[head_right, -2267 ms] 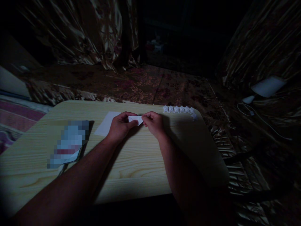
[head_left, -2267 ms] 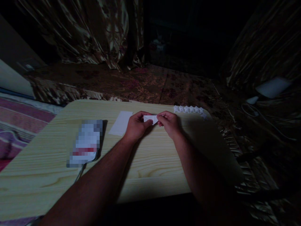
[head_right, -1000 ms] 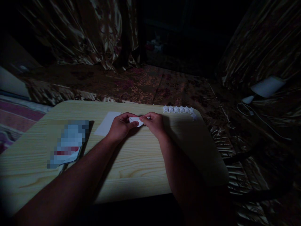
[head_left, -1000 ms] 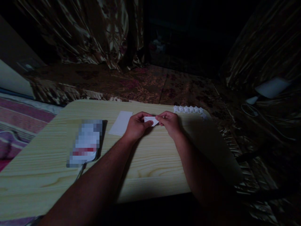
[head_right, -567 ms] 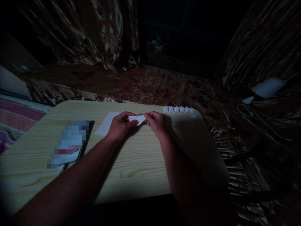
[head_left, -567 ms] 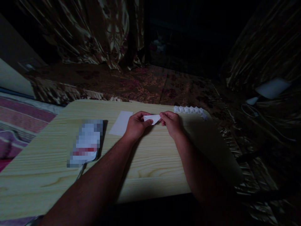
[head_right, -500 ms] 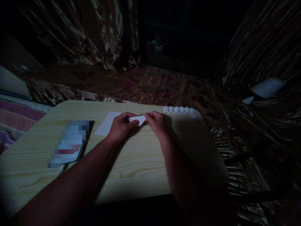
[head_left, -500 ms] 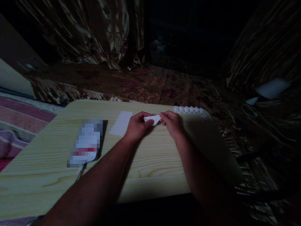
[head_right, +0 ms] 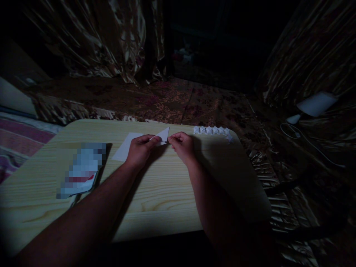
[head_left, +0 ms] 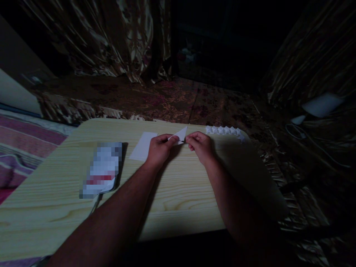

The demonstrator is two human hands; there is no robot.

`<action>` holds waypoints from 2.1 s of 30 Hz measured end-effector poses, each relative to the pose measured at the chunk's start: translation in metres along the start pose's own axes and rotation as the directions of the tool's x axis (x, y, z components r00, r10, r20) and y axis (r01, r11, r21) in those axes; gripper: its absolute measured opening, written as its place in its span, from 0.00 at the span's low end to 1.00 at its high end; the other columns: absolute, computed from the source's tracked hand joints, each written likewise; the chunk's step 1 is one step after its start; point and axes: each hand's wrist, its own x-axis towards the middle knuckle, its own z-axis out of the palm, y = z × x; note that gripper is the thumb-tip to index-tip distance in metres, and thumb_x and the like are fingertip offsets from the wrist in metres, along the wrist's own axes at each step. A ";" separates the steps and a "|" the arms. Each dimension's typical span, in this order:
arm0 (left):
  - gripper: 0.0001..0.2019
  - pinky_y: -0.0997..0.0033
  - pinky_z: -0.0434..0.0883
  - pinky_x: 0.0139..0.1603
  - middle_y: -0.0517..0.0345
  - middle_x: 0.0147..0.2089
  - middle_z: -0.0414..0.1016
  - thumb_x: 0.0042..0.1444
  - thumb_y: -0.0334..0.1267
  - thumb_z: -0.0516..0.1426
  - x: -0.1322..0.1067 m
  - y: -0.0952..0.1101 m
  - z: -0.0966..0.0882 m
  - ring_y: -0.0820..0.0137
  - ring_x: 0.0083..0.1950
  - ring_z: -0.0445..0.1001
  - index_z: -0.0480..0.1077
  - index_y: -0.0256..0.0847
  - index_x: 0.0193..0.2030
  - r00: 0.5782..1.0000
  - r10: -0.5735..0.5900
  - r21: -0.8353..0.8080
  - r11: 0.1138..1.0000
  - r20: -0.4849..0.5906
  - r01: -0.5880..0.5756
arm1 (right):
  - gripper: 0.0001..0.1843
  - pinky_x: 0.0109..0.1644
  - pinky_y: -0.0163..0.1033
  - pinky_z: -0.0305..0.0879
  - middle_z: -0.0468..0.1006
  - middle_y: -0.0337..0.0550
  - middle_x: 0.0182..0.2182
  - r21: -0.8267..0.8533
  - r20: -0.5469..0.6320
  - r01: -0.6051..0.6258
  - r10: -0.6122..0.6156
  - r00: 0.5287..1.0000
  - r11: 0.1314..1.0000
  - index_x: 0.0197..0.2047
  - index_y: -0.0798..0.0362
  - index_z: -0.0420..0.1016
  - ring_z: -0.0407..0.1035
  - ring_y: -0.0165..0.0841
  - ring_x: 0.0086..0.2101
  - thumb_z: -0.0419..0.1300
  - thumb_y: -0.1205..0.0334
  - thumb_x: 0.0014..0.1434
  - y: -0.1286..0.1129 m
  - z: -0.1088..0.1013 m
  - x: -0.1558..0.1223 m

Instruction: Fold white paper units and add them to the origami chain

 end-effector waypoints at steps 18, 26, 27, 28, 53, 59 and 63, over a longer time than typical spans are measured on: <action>0.10 0.72 0.67 0.37 0.56 0.31 0.77 0.50 0.44 0.60 -0.004 0.003 0.002 0.68 0.35 0.72 0.79 0.41 0.31 0.983 0.143 0.159 0.974 0.112 -0.160 | 0.15 0.23 0.31 0.56 0.71 0.34 0.21 -0.044 -0.002 0.086 -0.086 0.996 0.995 0.33 0.51 0.67 0.63 0.25 0.21 0.64 0.53 0.46 -0.008 0.001 -0.001; 0.14 0.71 0.69 0.38 0.54 0.37 0.79 0.49 0.43 0.61 -0.005 -0.003 0.005 0.67 0.36 0.74 0.77 0.39 0.40 0.987 0.129 0.109 0.984 0.095 -0.139 | 0.13 0.24 0.32 0.57 0.69 0.35 0.19 -0.123 -0.020 0.104 -0.108 0.994 0.987 0.29 0.53 0.72 0.63 0.27 0.22 0.62 0.51 0.49 -0.005 0.001 -0.001; 0.13 0.71 0.69 0.37 0.54 0.36 0.79 0.49 0.43 0.61 -0.005 -0.003 0.005 0.68 0.35 0.74 0.77 0.39 0.39 0.988 0.133 0.111 0.984 0.075 -0.140 | 0.13 0.25 0.32 0.57 0.69 0.35 0.19 -0.123 -0.024 0.106 -0.110 0.994 0.987 0.29 0.53 0.72 0.63 0.27 0.22 0.62 0.51 0.49 -0.004 0.001 0.000; 0.12 0.72 0.68 0.36 0.55 0.35 0.79 0.49 0.43 0.61 -0.005 -0.004 0.005 0.69 0.34 0.73 0.77 0.39 0.37 0.989 0.135 0.118 0.983 0.055 -0.141 | 0.13 0.25 0.32 0.57 0.69 0.35 0.19 -0.119 -0.027 0.107 -0.111 0.993 0.987 0.29 0.53 0.72 0.63 0.27 0.22 0.62 0.52 0.48 -0.004 0.002 0.000; 0.08 0.77 0.65 0.30 0.60 0.26 0.73 0.51 0.40 0.57 -0.009 0.001 0.005 0.75 0.28 0.68 0.73 0.38 0.30 0.972 0.236 0.319 0.922 -0.014 -0.219 | 0.09 0.33 0.34 0.64 0.75 0.39 0.24 -0.168 0.000 0.176 -0.179 0.984 0.970 0.27 0.54 0.72 0.69 0.29 0.27 0.62 0.57 0.49 0.000 0.005 -0.001; 0.08 0.78 0.64 0.28 0.61 0.25 0.72 0.51 0.39 0.57 -0.011 0.003 0.005 0.76 0.26 0.67 0.72 0.37 0.29 0.969 0.245 0.334 0.915 -0.020 -0.224 | 0.09 0.33 0.34 0.65 0.75 0.39 0.25 -0.182 0.010 0.172 -0.173 0.985 0.968 0.28 0.54 0.72 0.69 0.29 0.27 0.62 0.57 0.49 -0.001 0.006 -0.002; 0.08 0.78 0.63 0.27 0.61 0.24 0.72 0.51 0.40 0.56 -0.012 0.006 0.006 0.75 0.26 0.68 0.72 0.37 0.28 0.975 0.222 0.315 0.927 -0.015 -0.206 | 0.08 0.33 0.34 0.65 0.76 0.39 0.25 -0.183 0.014 0.168 -0.168 0.986 0.969 0.28 0.54 0.72 0.69 0.29 0.27 0.62 0.58 0.49 -0.003 0.006 -0.002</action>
